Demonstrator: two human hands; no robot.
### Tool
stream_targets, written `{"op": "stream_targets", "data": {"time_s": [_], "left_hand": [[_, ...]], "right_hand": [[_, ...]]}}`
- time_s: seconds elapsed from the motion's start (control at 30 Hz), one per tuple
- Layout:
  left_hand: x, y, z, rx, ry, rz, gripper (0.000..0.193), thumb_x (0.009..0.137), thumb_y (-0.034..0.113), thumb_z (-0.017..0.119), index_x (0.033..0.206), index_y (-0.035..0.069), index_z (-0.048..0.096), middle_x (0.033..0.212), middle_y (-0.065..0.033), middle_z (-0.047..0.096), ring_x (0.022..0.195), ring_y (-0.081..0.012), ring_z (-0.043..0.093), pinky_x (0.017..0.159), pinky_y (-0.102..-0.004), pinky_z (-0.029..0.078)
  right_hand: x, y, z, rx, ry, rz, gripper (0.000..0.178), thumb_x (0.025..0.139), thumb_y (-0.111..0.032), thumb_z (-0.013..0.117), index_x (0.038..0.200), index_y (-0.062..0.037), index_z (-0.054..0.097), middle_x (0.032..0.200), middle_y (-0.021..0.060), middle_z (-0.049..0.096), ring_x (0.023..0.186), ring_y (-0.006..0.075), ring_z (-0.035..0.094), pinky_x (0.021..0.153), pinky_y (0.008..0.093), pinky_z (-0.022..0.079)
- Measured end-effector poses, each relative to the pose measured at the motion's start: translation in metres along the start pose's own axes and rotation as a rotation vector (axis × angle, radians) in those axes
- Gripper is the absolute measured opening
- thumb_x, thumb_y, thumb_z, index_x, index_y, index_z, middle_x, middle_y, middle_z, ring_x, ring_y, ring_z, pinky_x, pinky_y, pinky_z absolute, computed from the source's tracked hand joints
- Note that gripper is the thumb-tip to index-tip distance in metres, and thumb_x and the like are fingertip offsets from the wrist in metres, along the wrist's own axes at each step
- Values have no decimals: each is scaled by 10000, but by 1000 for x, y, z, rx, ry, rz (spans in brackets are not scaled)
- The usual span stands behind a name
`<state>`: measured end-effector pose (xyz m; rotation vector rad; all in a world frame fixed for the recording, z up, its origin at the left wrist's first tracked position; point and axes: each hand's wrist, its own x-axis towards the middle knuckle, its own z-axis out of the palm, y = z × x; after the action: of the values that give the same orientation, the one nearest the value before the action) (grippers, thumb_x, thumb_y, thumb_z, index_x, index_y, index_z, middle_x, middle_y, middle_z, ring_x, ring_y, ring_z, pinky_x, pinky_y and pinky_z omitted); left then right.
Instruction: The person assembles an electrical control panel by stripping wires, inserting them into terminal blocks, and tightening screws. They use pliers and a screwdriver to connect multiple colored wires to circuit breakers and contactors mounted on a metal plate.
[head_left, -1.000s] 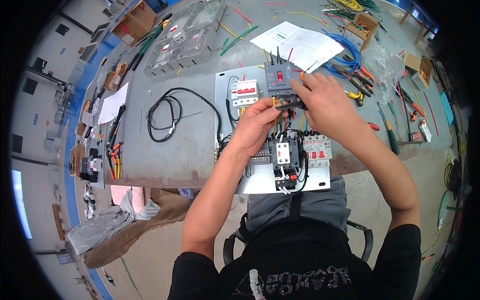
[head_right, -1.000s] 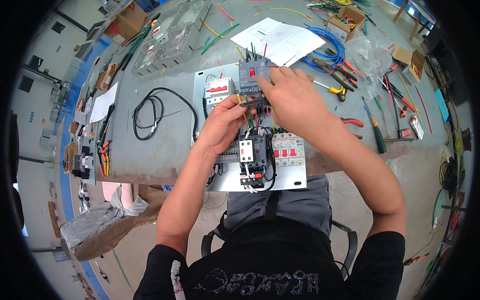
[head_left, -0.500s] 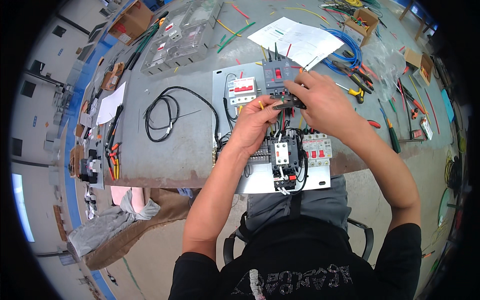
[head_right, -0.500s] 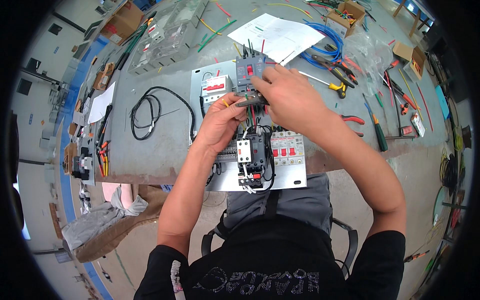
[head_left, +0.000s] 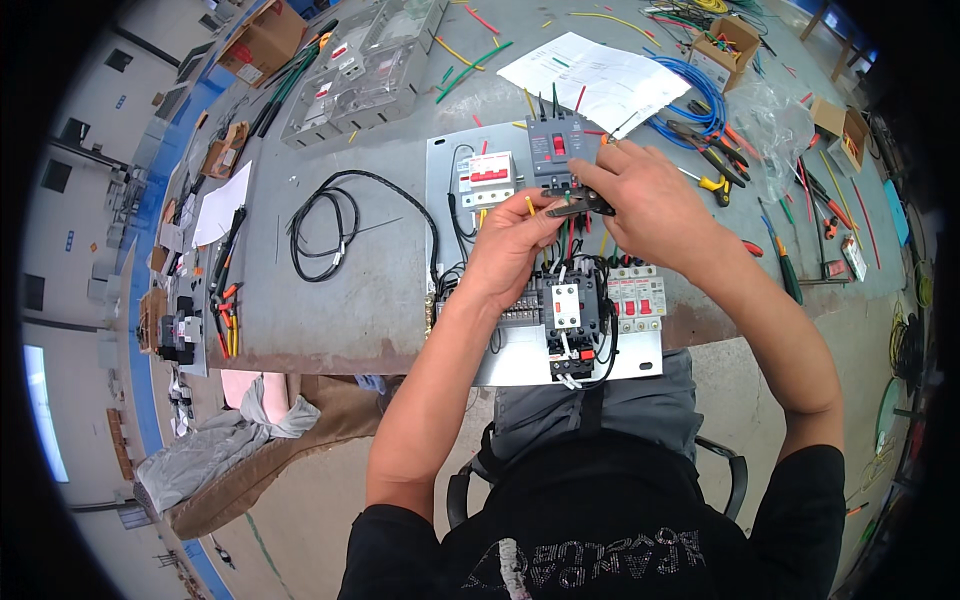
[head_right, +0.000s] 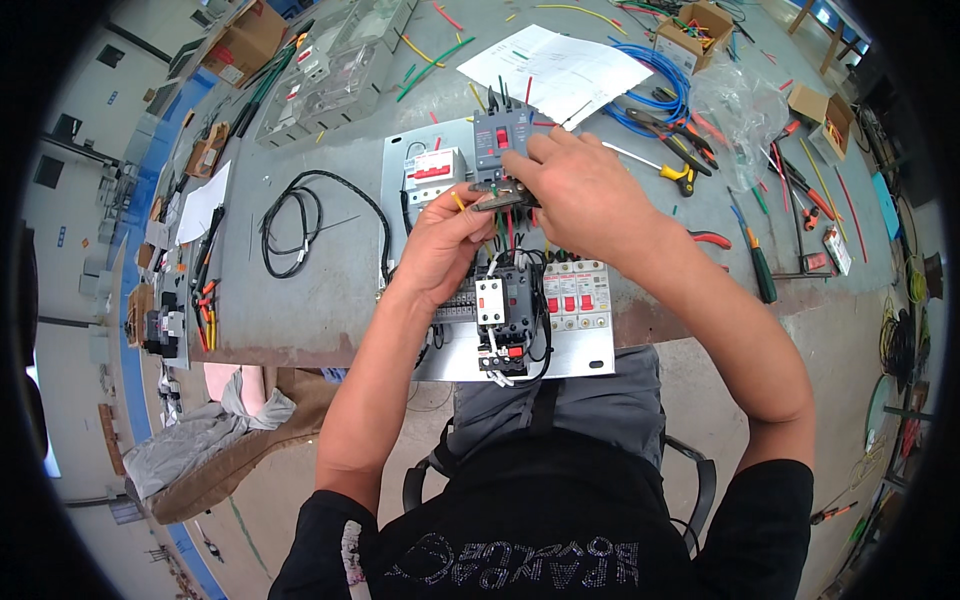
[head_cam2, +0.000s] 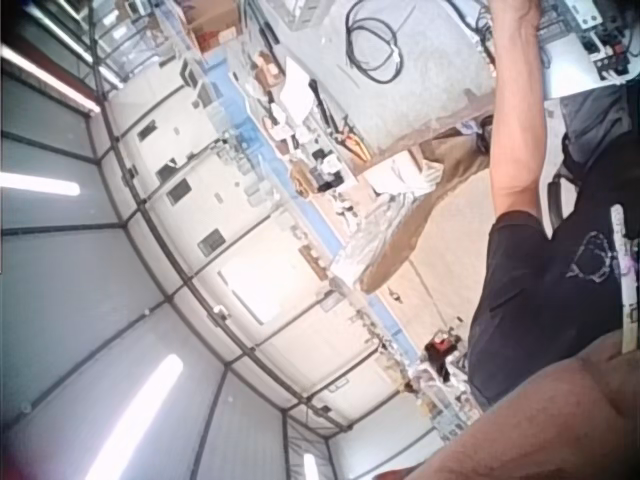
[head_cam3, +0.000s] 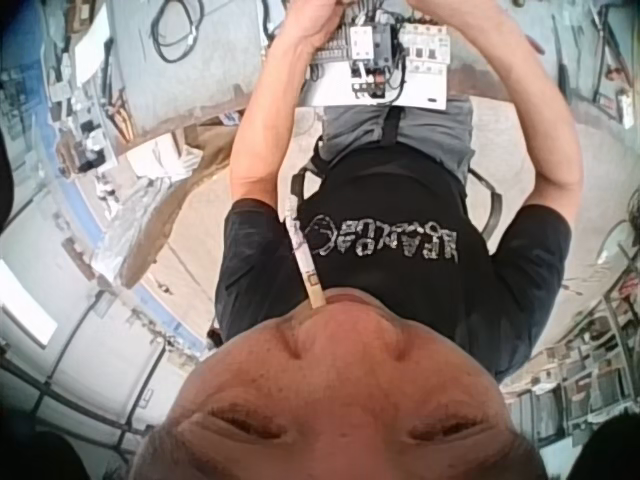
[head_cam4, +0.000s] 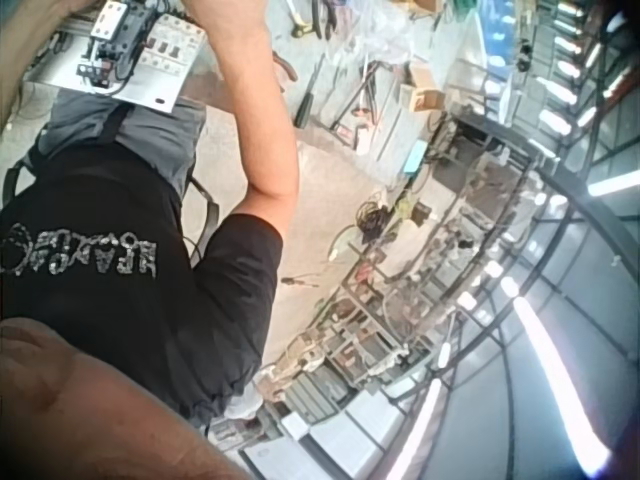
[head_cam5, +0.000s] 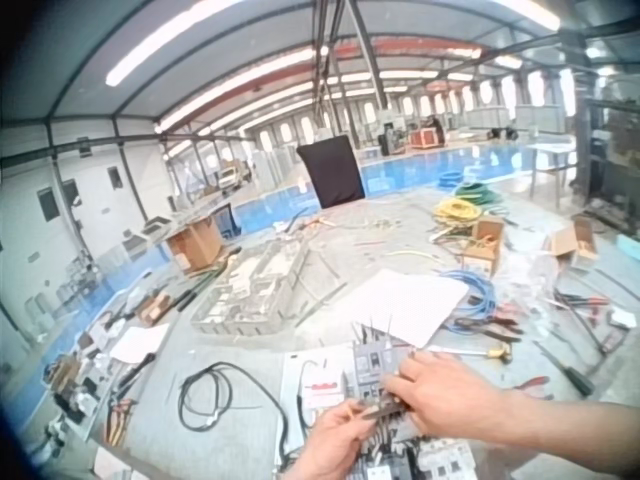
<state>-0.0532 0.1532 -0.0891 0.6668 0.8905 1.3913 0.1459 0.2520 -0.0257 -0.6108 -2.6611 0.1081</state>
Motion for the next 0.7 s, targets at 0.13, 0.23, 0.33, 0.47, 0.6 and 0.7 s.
{"op": "stream_targets", "data": {"time_s": [0.13,0.23,0.33,0.47,0.6,0.7], "left_hand": [[0,-1,-1,4,1,8,146,1004,72,742,1147,50,742,1035,-14,758,852,-63,636,778,-241,513],[-2,-2,0,-2,17,6,147,1005,68,740,1150,49,742,1029,-14,752,860,-71,642,798,-257,533],[-2,-2,-3,-10,1,0,154,1006,65,738,1158,50,745,1022,-11,750,866,-70,645,801,-263,539],[-1,-1,0,1,14,-9,147,1009,78,738,1155,66,751,1004,8,734,837,-72,594,797,-269,504],[-2,0,2,13,37,-15,108,1017,91,731,1123,90,753,976,28,707,811,-84,521,812,-283,450],[-2,0,2,10,36,-8,105,1015,94,733,1118,86,752,945,40,687,786,-80,489,798,-280,436]], "right_hand": [[0,-1,-1,9,3,5,495,746,-65,824,1224,-57,693,1081,120,684,1094,342,661,930,473,529],[0,-2,0,13,-5,20,476,749,-61,817,1209,-53,698,1064,125,686,1079,347,669,917,480,538],[0,0,2,16,-6,18,461,748,-51,804,1196,-52,699,1039,132,688,1049,356,680,887,488,550],[1,5,4,23,17,2,444,740,-40,785,1174,-50,697,999,141,690,983,371,695,843,495,566],[2,4,4,51,-4,15,429,742,-32,770,1164,-47,697,973,143,689,948,375,702,819,495,574],[3,2,3,50,-15,28,426,746,-31,769,1165,-46,696,968,142,689,951,373,704,816,492,576]]}}
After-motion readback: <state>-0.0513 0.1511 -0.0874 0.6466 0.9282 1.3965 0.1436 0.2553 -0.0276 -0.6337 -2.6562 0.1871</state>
